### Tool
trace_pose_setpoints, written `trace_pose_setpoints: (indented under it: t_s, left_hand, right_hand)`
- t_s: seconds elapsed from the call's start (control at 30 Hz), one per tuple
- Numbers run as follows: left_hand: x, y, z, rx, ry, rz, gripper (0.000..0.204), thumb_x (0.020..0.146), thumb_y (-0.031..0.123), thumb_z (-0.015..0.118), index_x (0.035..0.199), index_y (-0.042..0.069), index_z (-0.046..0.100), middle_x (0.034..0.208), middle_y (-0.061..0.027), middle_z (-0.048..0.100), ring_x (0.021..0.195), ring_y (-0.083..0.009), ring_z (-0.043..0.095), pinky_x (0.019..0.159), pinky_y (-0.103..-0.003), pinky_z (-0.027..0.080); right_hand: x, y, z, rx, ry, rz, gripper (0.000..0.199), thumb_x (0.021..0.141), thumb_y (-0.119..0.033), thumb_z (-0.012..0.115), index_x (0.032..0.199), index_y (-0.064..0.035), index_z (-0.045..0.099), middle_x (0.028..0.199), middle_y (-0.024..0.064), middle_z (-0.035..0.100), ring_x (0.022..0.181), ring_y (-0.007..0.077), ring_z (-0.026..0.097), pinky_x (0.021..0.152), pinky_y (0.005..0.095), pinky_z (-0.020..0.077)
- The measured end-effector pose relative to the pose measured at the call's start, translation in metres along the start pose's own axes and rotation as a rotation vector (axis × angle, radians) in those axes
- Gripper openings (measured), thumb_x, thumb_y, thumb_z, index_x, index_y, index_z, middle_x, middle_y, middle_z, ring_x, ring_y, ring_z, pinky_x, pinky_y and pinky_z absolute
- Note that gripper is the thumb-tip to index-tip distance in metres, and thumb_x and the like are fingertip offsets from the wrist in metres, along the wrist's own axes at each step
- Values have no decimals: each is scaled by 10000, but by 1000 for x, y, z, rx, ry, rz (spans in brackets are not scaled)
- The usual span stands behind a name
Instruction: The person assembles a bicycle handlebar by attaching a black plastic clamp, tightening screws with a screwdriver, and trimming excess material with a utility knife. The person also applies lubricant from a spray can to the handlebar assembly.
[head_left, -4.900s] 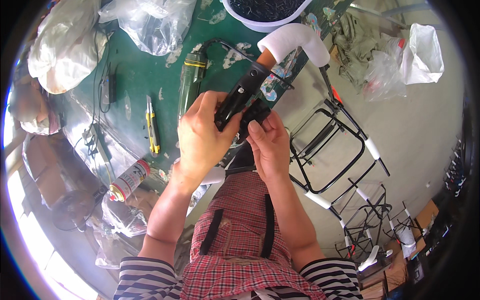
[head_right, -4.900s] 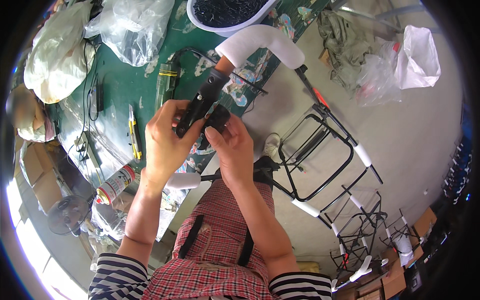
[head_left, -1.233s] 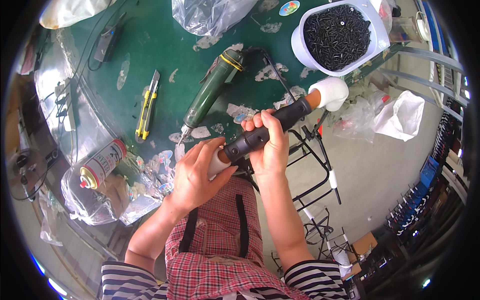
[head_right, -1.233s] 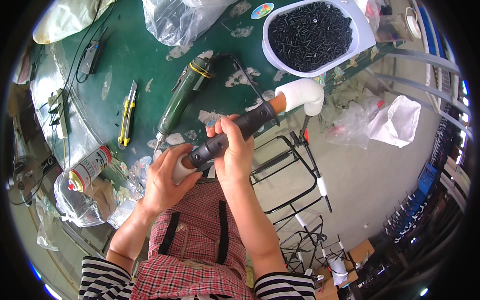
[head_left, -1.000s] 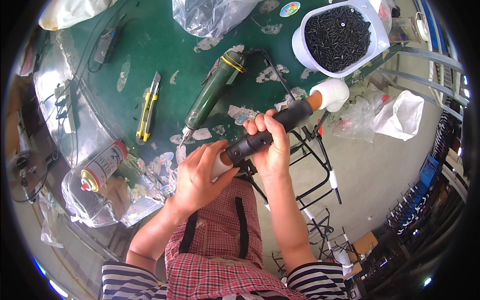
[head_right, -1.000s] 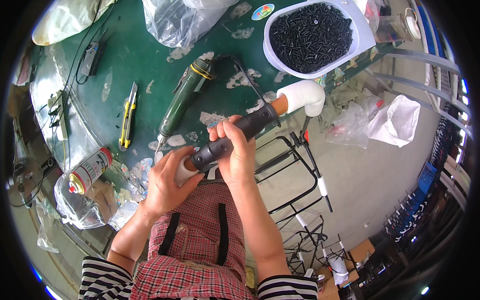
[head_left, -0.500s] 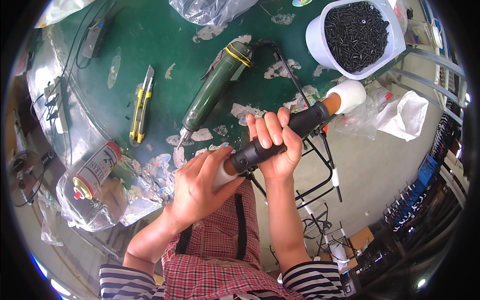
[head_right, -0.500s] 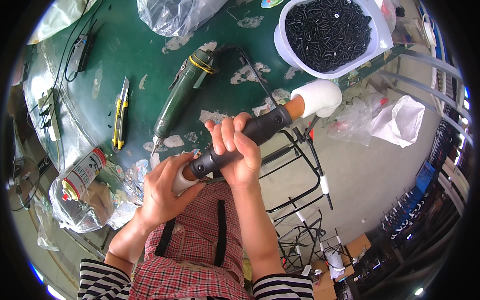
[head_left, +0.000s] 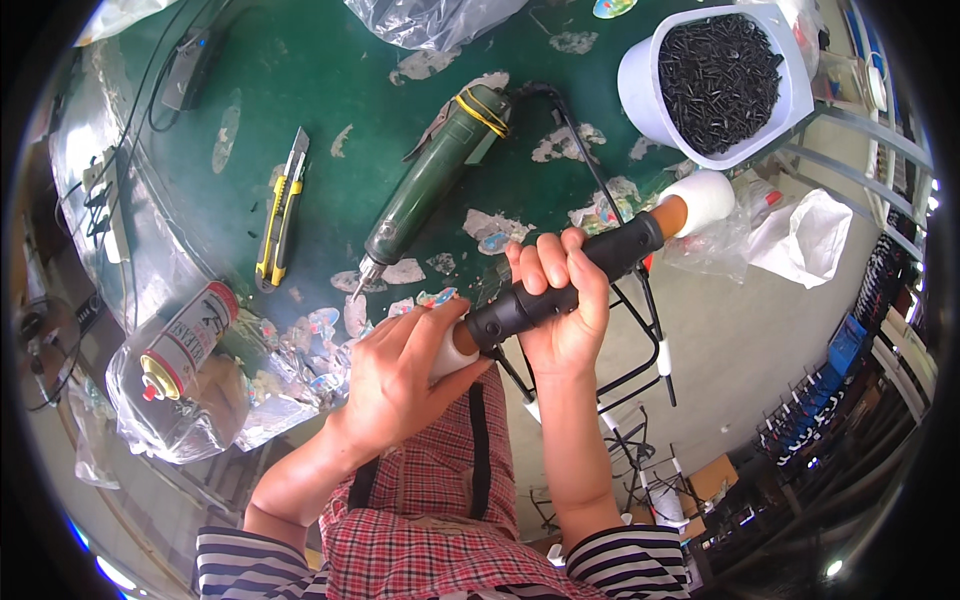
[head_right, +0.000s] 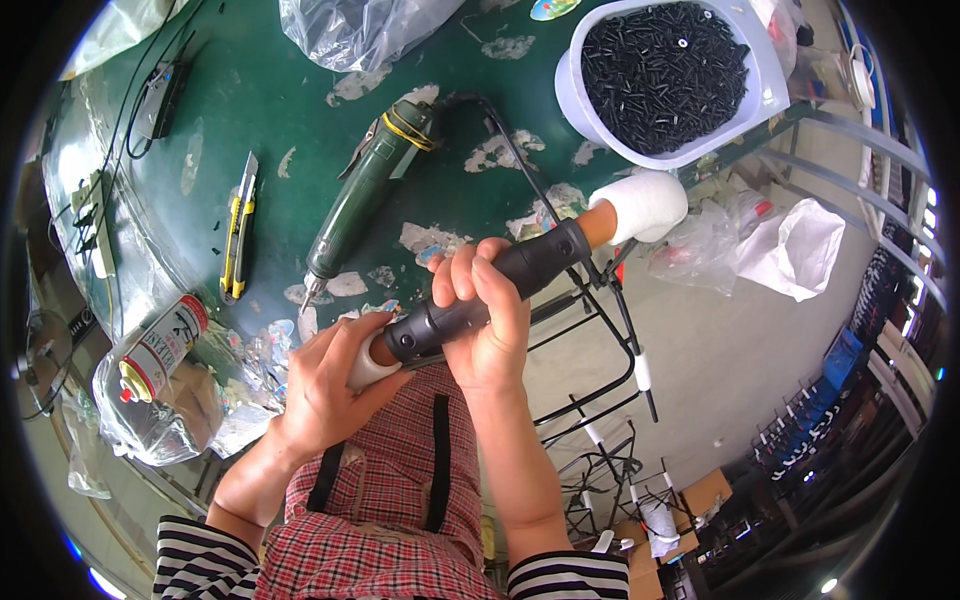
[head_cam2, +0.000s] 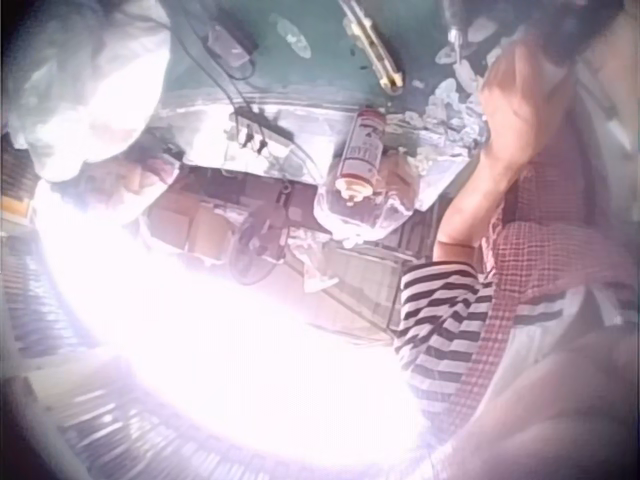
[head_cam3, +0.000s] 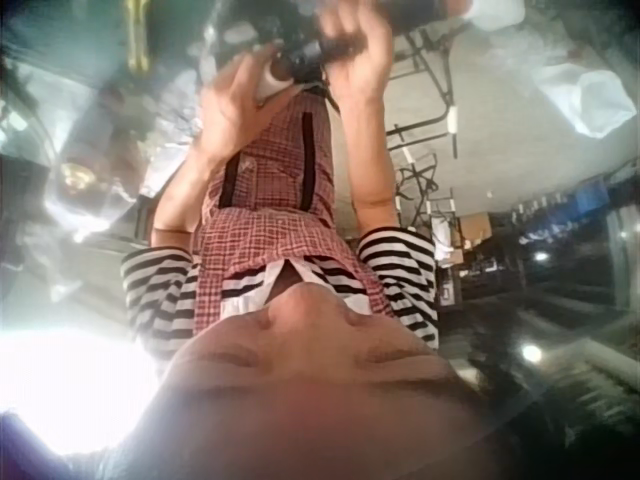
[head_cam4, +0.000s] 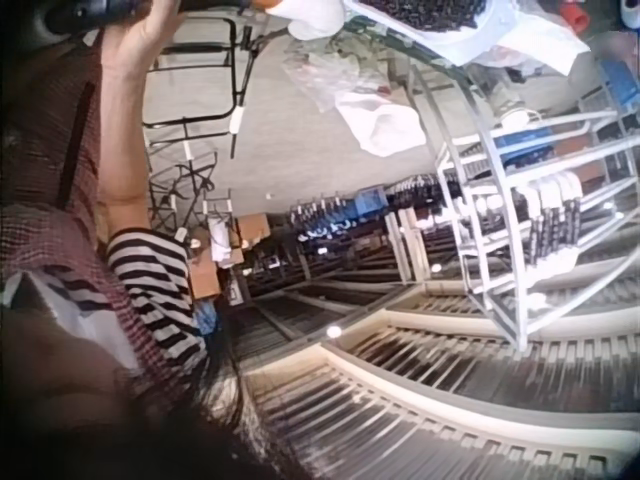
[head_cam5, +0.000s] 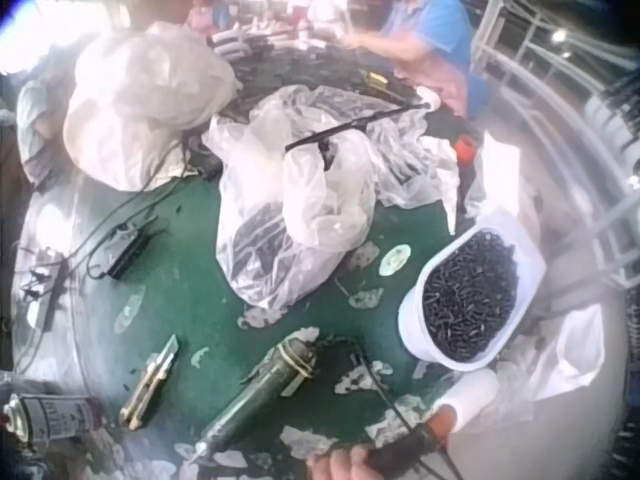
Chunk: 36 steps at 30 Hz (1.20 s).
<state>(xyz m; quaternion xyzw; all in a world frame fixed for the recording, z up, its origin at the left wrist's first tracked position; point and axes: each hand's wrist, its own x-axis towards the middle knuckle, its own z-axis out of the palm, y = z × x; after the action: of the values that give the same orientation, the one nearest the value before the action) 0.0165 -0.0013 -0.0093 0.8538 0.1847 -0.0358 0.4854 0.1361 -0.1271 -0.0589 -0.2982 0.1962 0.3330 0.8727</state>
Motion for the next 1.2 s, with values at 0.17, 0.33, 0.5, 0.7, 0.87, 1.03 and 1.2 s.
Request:
trace_pose_setpoints:
  t_s: [0.17, 0.33, 0.5, 0.7, 0.87, 1.03, 1.2]
  left_hand:
    - [0, -2, -1, 10, -17, 1, 563, 696, 137, 845, 1180, 14, 585, 814, -140, 637, 685, -319, 642, 600, -396, 511]
    - [0, -3, -2, -3, -24, 3, 554, 701, 150, 843, 1175, 20, 587, 810, -135, 636, 677, -320, 635, 603, -392, 508]
    - [-1, -5, -5, -15, -42, 24, 530, 710, 154, 835, 1162, 27, 588, 811, -132, 636, 673, -325, 627, 611, -393, 498]
    - [-1, -7, -6, -23, -63, 27, 539, 710, 165, 837, 1165, 27, 582, 817, -129, 632, 689, -335, 627, 620, -397, 496]
    - [13, 5, -11, -29, -83, 10, 512, 723, 179, 827, 1139, 11, 581, 829, -128, 619, 713, -338, 627, 627, -410, 499]
    - [34, 13, 0, 80, -191, 23, 443, 763, 215, 793, 1085, -12, 589, 822, -154, 626, 721, -352, 633, 617, -422, 504]
    - [37, 8, 0, 12, -228, 35, 419, 771, 205, 795, 1070, -15, 600, 807, -168, 639, 694, -364, 631, 596, -421, 501]
  right_hand:
    - [5, 4, -10, 83, -166, -19, 109, 908, -147, 589, 998, -138, 529, 725, -14, 493, 674, 140, 516, 986, 380, 344]
    - [-2, 1, 8, -52, 104, -26, 107, 908, -145, 594, 993, -116, 536, 733, -5, 499, 675, 143, 514, 982, 373, 357]
    - [-3, -2, 8, -35, 119, -17, 93, 919, -136, 587, 980, -98, 528, 736, -6, 486, 681, 139, 503, 1013, 372, 356]
    - [-1, -1, 1, 58, -6, 20, 105, 927, -152, 591, 958, -105, 501, 737, -15, 468, 682, 131, 489, 1073, 381, 357]
    - [-2, 0, 1, -38, 25, -26, 100, 932, -166, 563, 1014, -115, 534, 762, -16, 493, 706, 133, 517, 1039, 384, 337]
    - [-2, 0, 3, -33, 17, -14, 122, 921, -167, 566, 1026, -129, 516, 754, -21, 492, 701, 129, 521, 1038, 385, 330]
    - [9, 7, -17, 91, -223, -36, 142, 905, -183, 565, 1022, -148, 493, 738, -40, 484, 671, 113, 518, 1033, 386, 314]
